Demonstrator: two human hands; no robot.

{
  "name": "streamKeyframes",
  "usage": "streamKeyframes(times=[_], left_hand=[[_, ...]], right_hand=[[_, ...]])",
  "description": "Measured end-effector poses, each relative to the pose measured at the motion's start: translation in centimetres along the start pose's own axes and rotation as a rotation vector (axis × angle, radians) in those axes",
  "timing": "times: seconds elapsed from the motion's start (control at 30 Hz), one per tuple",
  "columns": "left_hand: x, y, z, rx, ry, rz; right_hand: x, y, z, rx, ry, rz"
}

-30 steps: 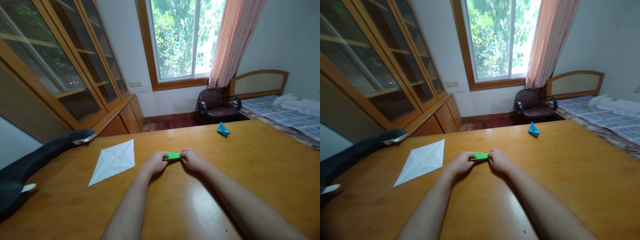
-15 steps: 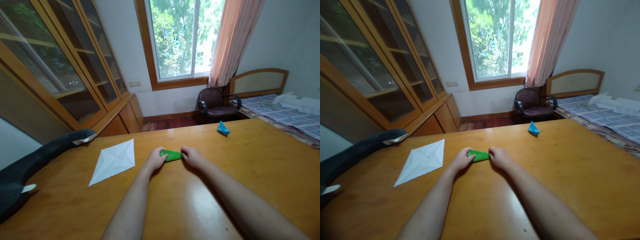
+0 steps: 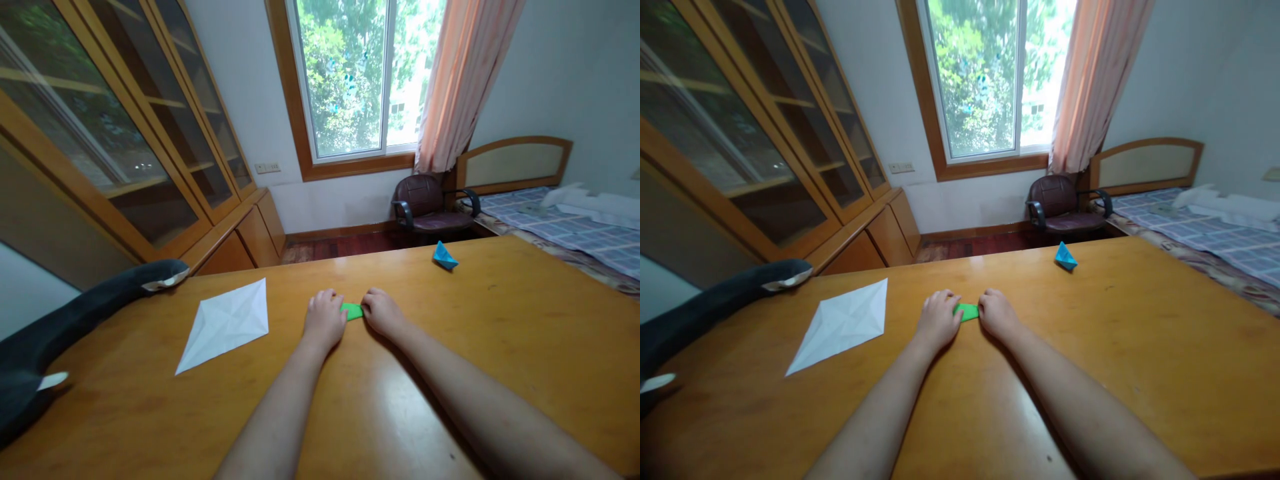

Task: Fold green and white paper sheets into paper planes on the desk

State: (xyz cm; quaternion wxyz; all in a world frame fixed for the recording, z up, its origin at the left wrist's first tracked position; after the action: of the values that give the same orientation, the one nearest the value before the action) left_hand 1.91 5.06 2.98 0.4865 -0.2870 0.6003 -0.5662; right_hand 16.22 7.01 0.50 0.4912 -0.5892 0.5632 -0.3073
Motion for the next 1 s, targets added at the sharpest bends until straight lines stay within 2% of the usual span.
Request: streamKeyframes(times=[0.1,0.23,0.57,0.9,1.0], left_hand=[[-0.2,1.0,1.7,0.016,0.134,-0.082],[-0.3,1.7,2.3,0.022,0.172,-0.153],[-0.2,1.0,2.1,0.005,0.211,-0.154],[0.2,0.0,2.4,0.008,0.246,-0.107],[0.2,-0.3,2.5,0.004,0.223,-0.131]], right_hand=[[0.0,0.0,-0.1,0.010,-0.012,-0.006],[0.1,0.0,-0.1,-0.008,-0.019,-0.038],[1.2,-1.6,-0.7,0.008,-0.023,-0.083],[1.8,-1.8,-1.4,-0.010,-0.080,-0.084],[1.9,-1.8,-1.7,-0.007,-0.085,-0.088]])
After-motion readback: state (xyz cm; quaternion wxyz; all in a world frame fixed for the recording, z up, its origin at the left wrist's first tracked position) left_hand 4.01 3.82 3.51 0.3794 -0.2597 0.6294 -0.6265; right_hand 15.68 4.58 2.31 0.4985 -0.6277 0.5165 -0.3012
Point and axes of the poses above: each hand's wrist, its own x-axis away from the middle knuckle, its own y-axis out of the palm, z = x × y, the point moved 6 cm from there along -x, towards the middle knuckle, and after that the axes turned 6 degrees about y, right-handed, at the moved point
